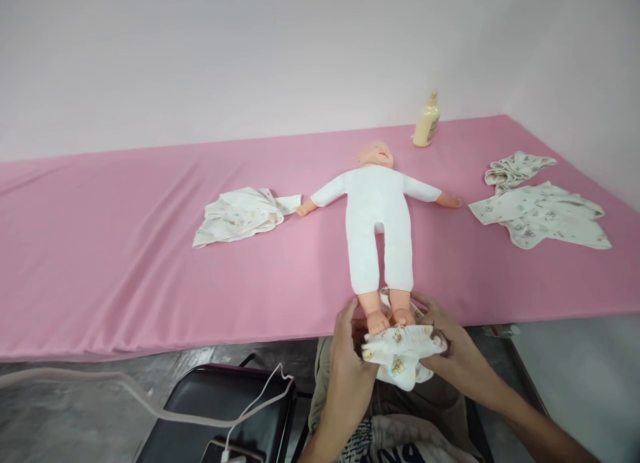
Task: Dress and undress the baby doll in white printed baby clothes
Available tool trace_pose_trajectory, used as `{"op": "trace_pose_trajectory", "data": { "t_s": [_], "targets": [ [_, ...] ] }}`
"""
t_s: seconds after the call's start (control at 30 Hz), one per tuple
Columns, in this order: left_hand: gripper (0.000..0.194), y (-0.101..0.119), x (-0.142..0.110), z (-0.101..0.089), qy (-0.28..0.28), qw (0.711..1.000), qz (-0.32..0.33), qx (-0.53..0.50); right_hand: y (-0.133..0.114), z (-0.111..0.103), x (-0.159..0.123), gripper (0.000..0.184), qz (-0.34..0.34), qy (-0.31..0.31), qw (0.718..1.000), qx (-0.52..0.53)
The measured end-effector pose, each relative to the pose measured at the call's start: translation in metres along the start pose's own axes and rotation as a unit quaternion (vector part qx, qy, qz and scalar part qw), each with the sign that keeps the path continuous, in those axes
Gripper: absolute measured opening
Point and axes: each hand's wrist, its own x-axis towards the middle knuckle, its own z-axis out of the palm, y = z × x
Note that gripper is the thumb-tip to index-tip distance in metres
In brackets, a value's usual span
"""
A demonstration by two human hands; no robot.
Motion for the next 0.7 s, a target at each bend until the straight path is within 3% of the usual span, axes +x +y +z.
{"op": "trace_pose_trajectory", "data": {
  "t_s": [0.1,0.23,0.7],
  "targets": [
    [0.079,0.013,0.002,0.000,-0.062,0.992,-0.066,-0.092,-0.006,0.002,0.000,0.022,0.086,-0.004,0.990,0.113],
    [0.082,0.014,0.006,0.000,-0.081,0.978,-0.087,-0.172,-0.008,0.001,0.002,0.030,0.126,-0.013,0.973,0.191],
    [0.080,0.008,-0.004,-0.008,-0.031,0.982,-0.154,-0.103,-0.005,-0.001,-0.007,0.026,0.146,-0.023,0.984,0.102]
  ]
}}
